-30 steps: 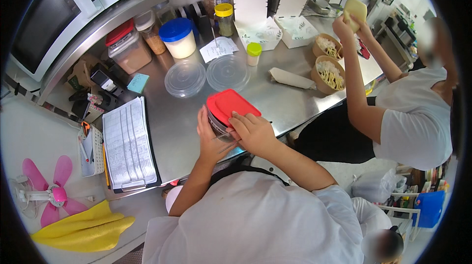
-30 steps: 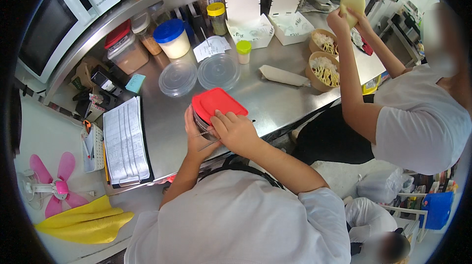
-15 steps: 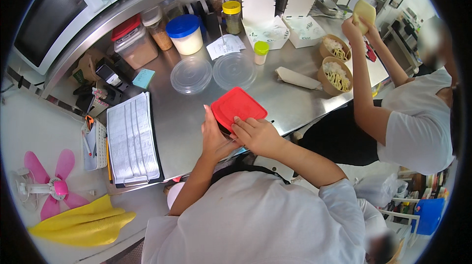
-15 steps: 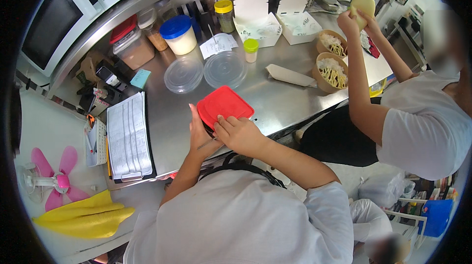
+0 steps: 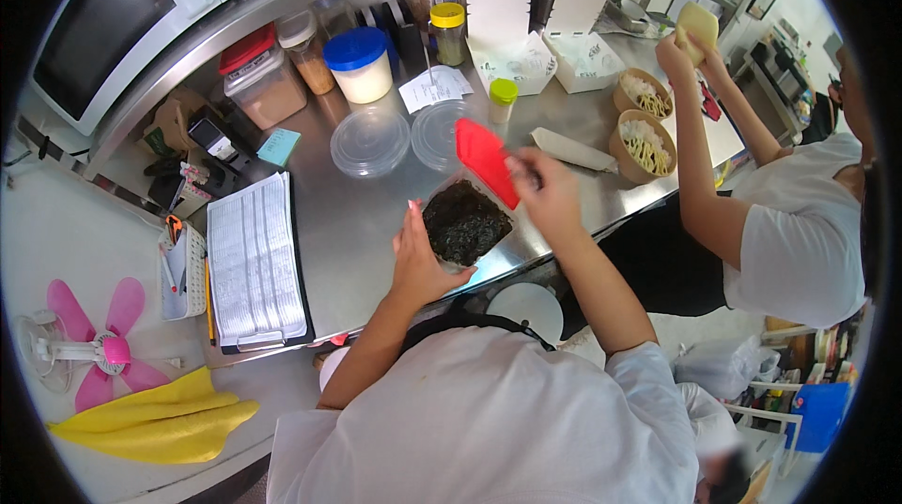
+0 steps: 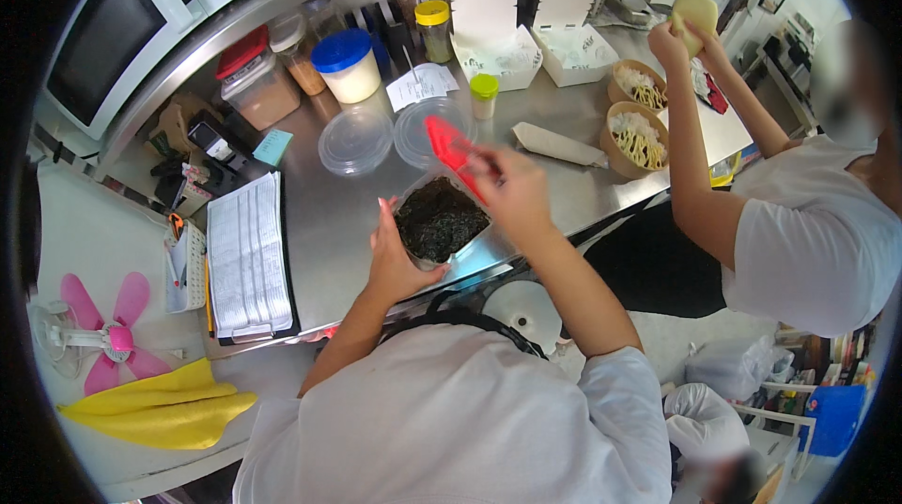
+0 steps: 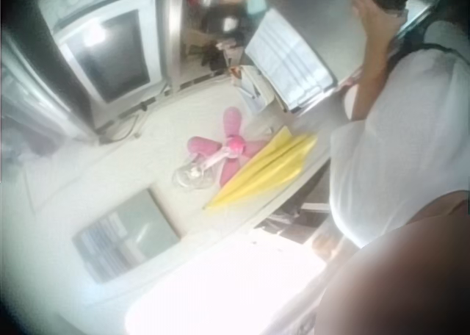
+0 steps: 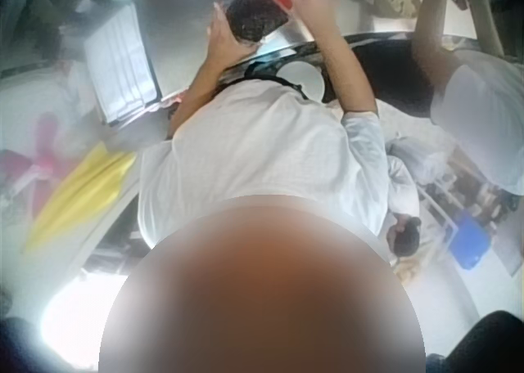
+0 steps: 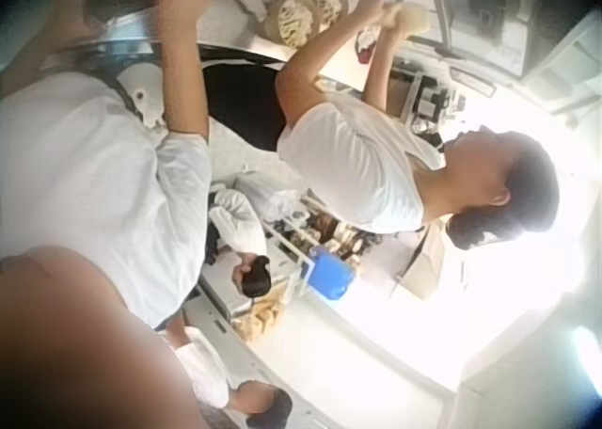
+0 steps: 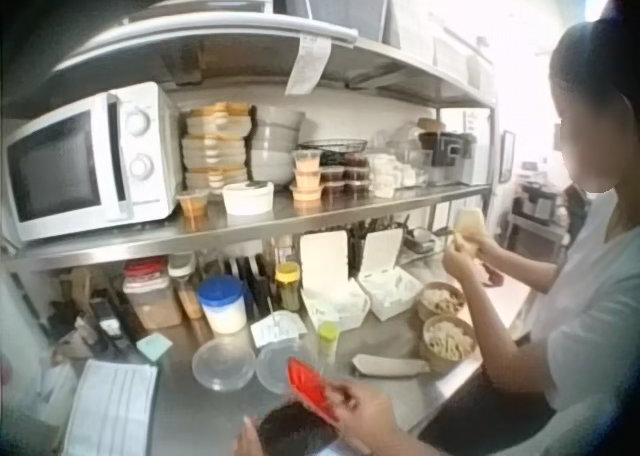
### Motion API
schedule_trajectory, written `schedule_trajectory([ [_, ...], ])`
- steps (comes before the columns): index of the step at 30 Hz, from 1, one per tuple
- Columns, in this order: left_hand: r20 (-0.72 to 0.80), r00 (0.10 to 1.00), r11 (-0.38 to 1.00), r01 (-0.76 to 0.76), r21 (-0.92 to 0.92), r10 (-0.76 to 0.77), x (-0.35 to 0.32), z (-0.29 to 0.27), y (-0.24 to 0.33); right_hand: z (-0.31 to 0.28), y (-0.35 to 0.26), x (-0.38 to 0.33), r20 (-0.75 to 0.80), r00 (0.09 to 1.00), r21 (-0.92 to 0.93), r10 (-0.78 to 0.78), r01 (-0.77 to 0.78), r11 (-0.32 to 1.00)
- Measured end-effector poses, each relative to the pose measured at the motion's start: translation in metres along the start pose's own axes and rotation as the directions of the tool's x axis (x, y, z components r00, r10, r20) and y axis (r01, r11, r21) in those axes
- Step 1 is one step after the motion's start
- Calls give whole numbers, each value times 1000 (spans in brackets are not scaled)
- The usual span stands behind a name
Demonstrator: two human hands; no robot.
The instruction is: The person uses tongs to place seaweed strips into two paper bowls containing rice and noodles. The person then adds a dollop of white sauce from a shaker into each bowl. The bowls remain on the stainless steel counter.
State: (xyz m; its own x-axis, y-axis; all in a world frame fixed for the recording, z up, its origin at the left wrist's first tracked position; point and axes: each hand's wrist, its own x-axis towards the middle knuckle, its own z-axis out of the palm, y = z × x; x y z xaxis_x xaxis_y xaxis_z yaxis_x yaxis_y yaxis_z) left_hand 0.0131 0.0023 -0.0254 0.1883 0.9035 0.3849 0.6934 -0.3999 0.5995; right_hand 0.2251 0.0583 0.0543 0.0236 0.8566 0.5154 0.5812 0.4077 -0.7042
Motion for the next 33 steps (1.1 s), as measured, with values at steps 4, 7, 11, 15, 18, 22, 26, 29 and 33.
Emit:
schedule_trajectory([
  [4, 24, 1000, 999, 19, -46, -18, -1, 0, -2, -30, 34, 13, -123, 899, 328, 421, -363, 872],
  [7, -69, 990, 978, 106, -181, -120, 0, 1, -5, -62, 61, 14, -65, 736, 680, 673, -461, 570],
  [11, -43, 989, 980, 132, -147, -139, 2, 0, -5, -67, 93, 9, 109, 579, 923, 808, -360, 134],
  [15, -111, 969, 935, 178, -307, -221, 6, 0, -4, -50, 115, 10, 151, 529, 940, 835, -337, 44],
  [18, 2, 997, 993, 76, -85, -76, 0, 0, -1, -41, 121, 17, 114, 473, 932, 874, -355, 70],
  [22, -58, 989, 974, 123, -190, -136, 4, -1, -3, -41, 113, 15, 120, 468, 907, 876, -411, 96],
  [26, 58, 998, 999, -7, -32, 9, 1, 1, -2, -44, 85, -4, 80, 480, 866, 874, -467, 178],
  [29, 55, 998, 999, -39, -26, 41, 3, 1, -3, -51, 56, -26, 280, 694, 755, 664, -586, 295],
  [33, 119, 993, 999, -16, -30, 19, 4, -2, -1, -65, 33, -35, 544, 758, 544, 359, -644, 538],
])
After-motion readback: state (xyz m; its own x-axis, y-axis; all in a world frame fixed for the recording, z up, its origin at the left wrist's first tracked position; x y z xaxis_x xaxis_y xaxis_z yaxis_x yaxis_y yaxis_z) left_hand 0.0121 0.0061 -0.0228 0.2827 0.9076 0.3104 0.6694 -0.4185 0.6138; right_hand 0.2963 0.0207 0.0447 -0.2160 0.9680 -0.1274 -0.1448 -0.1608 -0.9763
